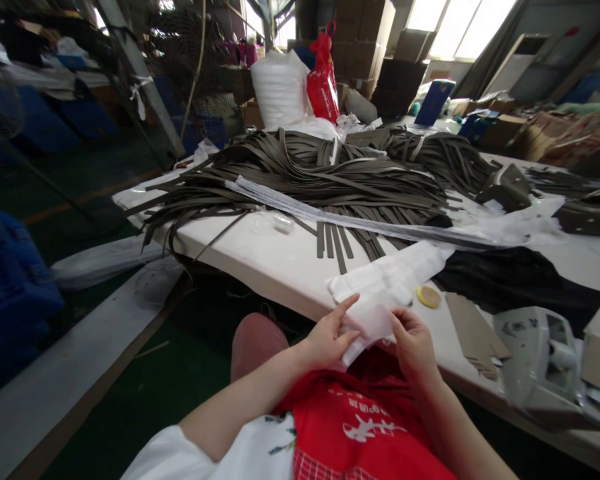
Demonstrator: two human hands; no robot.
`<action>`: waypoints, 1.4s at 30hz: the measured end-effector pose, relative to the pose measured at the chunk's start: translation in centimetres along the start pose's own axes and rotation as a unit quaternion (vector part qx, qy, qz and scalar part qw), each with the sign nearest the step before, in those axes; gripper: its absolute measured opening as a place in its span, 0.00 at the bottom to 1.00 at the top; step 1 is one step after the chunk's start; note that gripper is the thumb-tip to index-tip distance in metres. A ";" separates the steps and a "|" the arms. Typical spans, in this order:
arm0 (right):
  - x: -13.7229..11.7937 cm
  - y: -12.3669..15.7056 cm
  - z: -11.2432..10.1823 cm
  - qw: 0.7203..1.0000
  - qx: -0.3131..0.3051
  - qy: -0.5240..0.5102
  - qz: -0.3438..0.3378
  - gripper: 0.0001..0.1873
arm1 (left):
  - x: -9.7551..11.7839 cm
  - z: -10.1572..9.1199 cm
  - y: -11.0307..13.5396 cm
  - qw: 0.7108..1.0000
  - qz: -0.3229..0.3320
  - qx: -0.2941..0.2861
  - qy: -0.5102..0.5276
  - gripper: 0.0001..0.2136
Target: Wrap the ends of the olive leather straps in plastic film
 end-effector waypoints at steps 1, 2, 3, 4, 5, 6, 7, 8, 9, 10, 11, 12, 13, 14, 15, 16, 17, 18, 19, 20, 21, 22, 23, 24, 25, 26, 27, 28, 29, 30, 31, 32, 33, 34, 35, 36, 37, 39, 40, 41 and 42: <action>0.2 -0.1 0.1 1.000 -0.001 -0.022 0.013 0.20 | 0.3 0.3 0.1 1.000 0.006 -0.016 -0.006 0.31; 0.4 -0.2 0.2 0.999 -0.006 -0.043 0.023 0.20 | 0.5 0.5 0.2 0.999 0.010 -0.033 -0.012 0.27; 0.5 -0.2 0.4 0.998 -0.012 -0.060 0.030 0.21 | 0.7 0.7 0.3 0.999 0.010 -0.048 -0.019 0.22; 0.4 -0.2 0.6 0.997 -0.019 -0.071 0.034 0.21 | 0.7 0.8 0.4 0.998 0.009 -0.057 -0.029 0.19; 0.3 -0.2 0.8 0.996 -0.026 -0.075 0.036 0.20 | 0.8 0.8 0.4 0.998 0.008 -0.054 -0.042 0.18; 0.1 -0.1 1.0 0.996 -0.032 -0.073 0.036 0.20 | 0.9 0.5 0.3 0.998 0.009 -0.042 -0.056 0.18; -0.1 -0.1 1.1 0.997 -0.034 -0.067 0.037 0.21 | 0.9 0.2 0.3 0.997 0.011 -0.024 -0.070 0.20; -0.3 0.0 1.2 0.997 -0.036 -0.059 0.037 0.22 | 1.0 -0.2 0.3 0.997 0.012 -0.004 -0.079 0.22; -0.5 0.1 1.4 0.997 -0.039 -0.053 0.038 0.24 | 1.2 -0.5 0.2 0.996 0.014 0.010 -0.083 0.25; -0.6 0.1 1.5 0.997 -0.045 -0.048 0.041 0.26 | 1.3 -0.6 0.2 0.996 0.016 0.017 -0.084 0.26; -0.6 0.2 1.7 0.997 -0.054 -0.043 0.045 0.26 | 1.3 -0.7 0.2 0.996 0.016 0.020 -0.084 0.26; -0.5 0.3 1.8 0.996 -0.064 -0.037 0.048 0.26 | 1.3 -0.7 0.2 0.996 0.014 0.021 -0.083 0.25; -0.4 0.3 1.9 0.996 -0.073 -0.027 0.047 0.24 | 1.2 -0.6 0.2 0.996 0.010 0.022 -0.080 0.24; -0.3 0.3 1.9 0.996 -0.075 -0.013 0.041 0.23 | 1.0 -0.6 0.1 0.997 0.005 0.025 -0.074 0.22; -0.3 0.3 1.8 0.997 -0.071 0.004 0.028 0.22 | 0.7 -0.6 0.0 0.998 -0.005 0.027 -0.063 0.20; -0.3 0.2 1.6 0.998 -0.063 0.020 0.014 0.21 | 0.3 -0.5 0.0 0.998 -0.016 0.031 -0.050 0.18; -0.3 0.2 1.5 0.998 -0.056 0.033 0.003 0.21 | 0.0 -0.5 -0.1 0.998 -0.025 0.032 -0.041 0.17; -0.3 0.2 1.4 0.998 -0.052 0.042 -0.003 0.20 | -0.3 -0.4 -0.1 0.998 -0.029 0.034 -0.040 0.16; -0.3 0.2 1.4 0.998 -0.051 0.045 -0.004 0.19 | -0.3 -0.4 -0.1 0.998 -0.026 0.037 -0.046 0.16; -0.2 0.3 1.5 0.998 -0.053 0.044 -0.001 0.19 | -0.3 -0.4 -0.1 0.997 -0.014 0.042 -0.059 0.17; -0.2 0.3 1.5 0.998 -0.055 0.040 0.001 0.19 | 0.0 -0.3 -0.1 0.996 0.004 0.046 -0.073 0.18; -0.3 0.3 1.5 0.998 -0.054 0.038 -0.001 0.19 | 0.3 -0.3 -0.1 0.995 0.025 0.049 -0.085 0.18; -0.4 0.3 1.5 0.998 -0.047 0.039 -0.007 0.20 | 0.6 -0.1 0.0 0.994 0.045 0.048 -0.092 0.17; -0.6 0.3 1.3 0.998 -0.039 0.040 -0.013 0.21 | 0.9 0.1 0.1 0.993 0.061 0.043 -0.095 0.15; -0.7 0.3 1.2 0.999 -0.031 0.041 -0.018 0.21 | 1.1 0.3 0.1 0.992 0.070 0.038 -0.095 0.13; -0.7 0.4 1.1 0.999 -0.026 0.040 -0.018 0.22 | 1.2 0.4 0.2 0.992 0.072 0.033 -0.095 0.11; -0.7 0.4 0.9 0.999 -0.023 0.039 -0.017 0.22 | 1.2 0.6 0.2 0.993 0.071 0.027 -0.093 0.10; -0.7 0.4 0.8 0.999 -0.024 0.039 -0.016 0.21 | 1.3 0.6 0.2 0.993 0.069 0.021 -0.089 0.08; -0.8 0.4 0.7 0.999 -0.027 0.043 -0.020 0.21 | 1.3 0.6 0.2 0.994 0.070 0.017 -0.084 0.07; -1.1 0.4 0.6 0.997 -0.033 0.055 -0.035 0.20 | 1.5 0.6 0.2 0.994 0.077 0.013 -0.079 0.07; -1.6 0.4 0.6 0.994 -0.046 0.077 -0.060 0.19 | 1.8 0.5 0.1 0.993 0.088 0.006 -0.077 0.08; -2.2 0.6 0.7 0.988 -0.066 0.105 -0.093 0.17 | 2.2 0.5 0.1 0.992 0.103 -0.004 -0.080 0.08; -2.9 0.8 1.0 0.978 -0.091 0.135 -0.129 0.16 | 2.5 0.5 0.0 0.989 0.118 -0.018 -0.085 0.08; -3.5 1.1 1.3 0.966 -0.114 0.162 -0.164 0.13 | 2.9 0.6 0.0 0.986 0.132 -0.037 -0.092 0.08; -4.0 1.4 1.6 0.955 -0.136 0.182 -0.193 0.12 | 3.3 0.9 -0.1 0.982 0.147 -0.062 -0.099 0.07; -4.4 1.6 1.8 0.945 -0.152 0.196 -0.214 0.10 | 3.7 1.2 -0.1 0.978 0.160 -0.089 -0.103 0.07; -4.6 1.8 2.0 0.939 -0.161 0.202 -0.227 0.09 | 4.0 1.6 -0.1 0.974 0.169 -0.114 -0.103 0.07; -4.9 1.9 2.0 0.937 -0.161 0.199 -0.238 0.09 | 4.4 2.4 0.0 0.968 0.173 -0.149 -0.102 0.07; -4.8 1.8 1.9 0.938 -0.158 0.196 -0.239 0.09 | 4.5 2.7 0.0 0.968 0.170 -0.154 -0.104 0.07; -4.7 1.7 1.7 0.939 -0.154 0.193 -0.239 0.10 | 4.5 2.9 -0.1 0.969 0.163 -0.152 -0.109 0.07; -4.6 1.6 1.5 0.942 -0.147 0.189 -0.236 0.10 | 4.4 2.9 -0.1 0.971 0.156 -0.140 -0.113 0.07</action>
Point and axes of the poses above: each hand's wrist, its own y-axis away from the middle knuckle, its own z-axis out of the palm, x = y × z, the point moved 8 cm from there along -y, towards the middle knuckle, and after that the axes turned 3 degrees about x, right-handed, at the moved point
